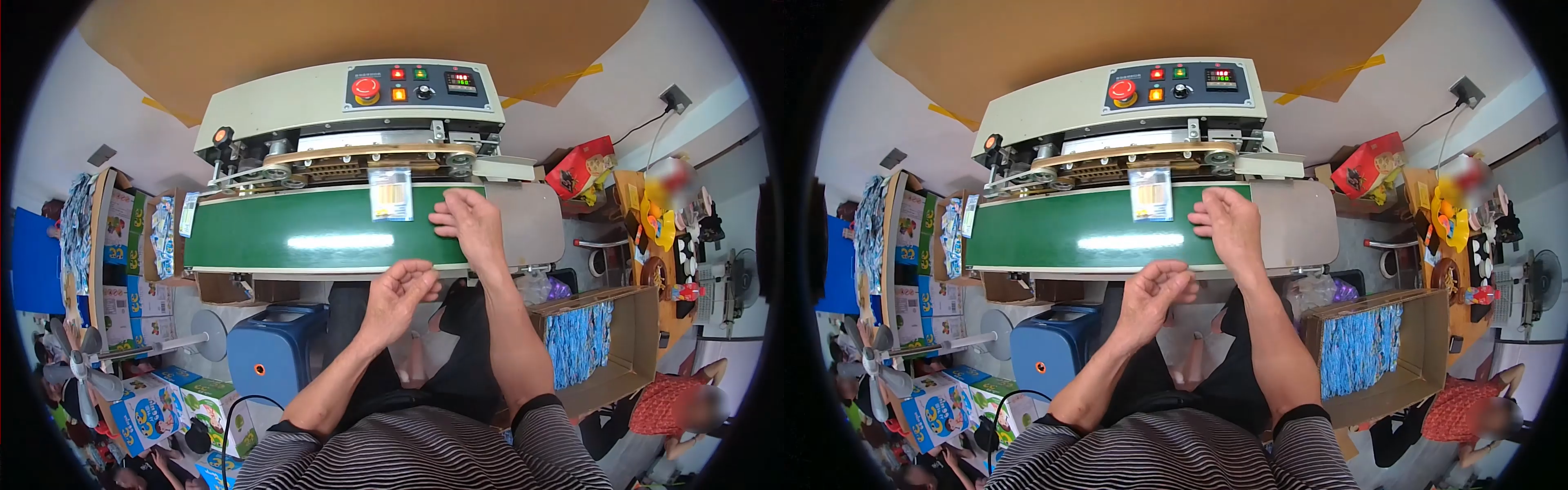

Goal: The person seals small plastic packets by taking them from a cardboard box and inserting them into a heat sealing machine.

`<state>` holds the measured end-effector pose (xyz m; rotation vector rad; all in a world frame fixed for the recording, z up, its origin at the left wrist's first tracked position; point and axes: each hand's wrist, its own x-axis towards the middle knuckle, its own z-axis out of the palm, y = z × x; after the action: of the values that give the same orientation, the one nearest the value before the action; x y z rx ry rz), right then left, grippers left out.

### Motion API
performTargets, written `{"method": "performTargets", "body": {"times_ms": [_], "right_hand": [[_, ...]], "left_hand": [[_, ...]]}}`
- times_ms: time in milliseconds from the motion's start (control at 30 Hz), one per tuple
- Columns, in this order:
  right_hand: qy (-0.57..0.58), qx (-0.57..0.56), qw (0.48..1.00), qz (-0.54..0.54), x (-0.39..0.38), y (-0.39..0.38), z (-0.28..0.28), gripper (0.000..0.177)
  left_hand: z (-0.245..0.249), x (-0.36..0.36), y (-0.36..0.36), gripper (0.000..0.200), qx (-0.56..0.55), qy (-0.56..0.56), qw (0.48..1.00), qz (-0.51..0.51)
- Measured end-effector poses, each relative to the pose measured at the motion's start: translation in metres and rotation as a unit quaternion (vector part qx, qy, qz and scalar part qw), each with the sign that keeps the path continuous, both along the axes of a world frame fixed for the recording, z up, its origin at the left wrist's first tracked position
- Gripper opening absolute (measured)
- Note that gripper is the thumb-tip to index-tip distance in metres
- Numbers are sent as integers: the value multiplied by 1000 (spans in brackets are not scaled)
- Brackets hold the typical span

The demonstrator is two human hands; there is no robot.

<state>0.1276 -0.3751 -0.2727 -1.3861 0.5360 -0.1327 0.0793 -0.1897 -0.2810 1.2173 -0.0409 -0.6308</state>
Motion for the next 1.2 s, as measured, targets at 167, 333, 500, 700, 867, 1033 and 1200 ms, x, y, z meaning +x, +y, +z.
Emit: {"method": "performTargets", "body": {"times_ms": [167,333,500,700,867,1033,1200], "right_hand": [[-23,30,999,2,-71,1,-3,31],[-6,-49,994,-97,-192,-56,6,24],[37,-232,949,-212,-303,-139,-22,19],[350,-453,782,-247,-454,-302,-109,39],[391,-500,752,-178,-485,-367,-152,64],[432,-474,763,-83,-465,-385,-187,80],[431,-470,770,0,-452,-395,-195,91]], "left_hand": [[-31,-40,32,26,59,-57,996,-32],[-74,-59,68,18,256,-152,955,-15],[-131,-70,104,10,368,-323,871,-47],[-140,-71,88,8,423,-517,736,-107],[-137,-71,78,8,463,-515,711,-118],[-138,-66,70,7,495,-520,683,-134],[-143,-62,61,7,520,-518,661,-154]]}}
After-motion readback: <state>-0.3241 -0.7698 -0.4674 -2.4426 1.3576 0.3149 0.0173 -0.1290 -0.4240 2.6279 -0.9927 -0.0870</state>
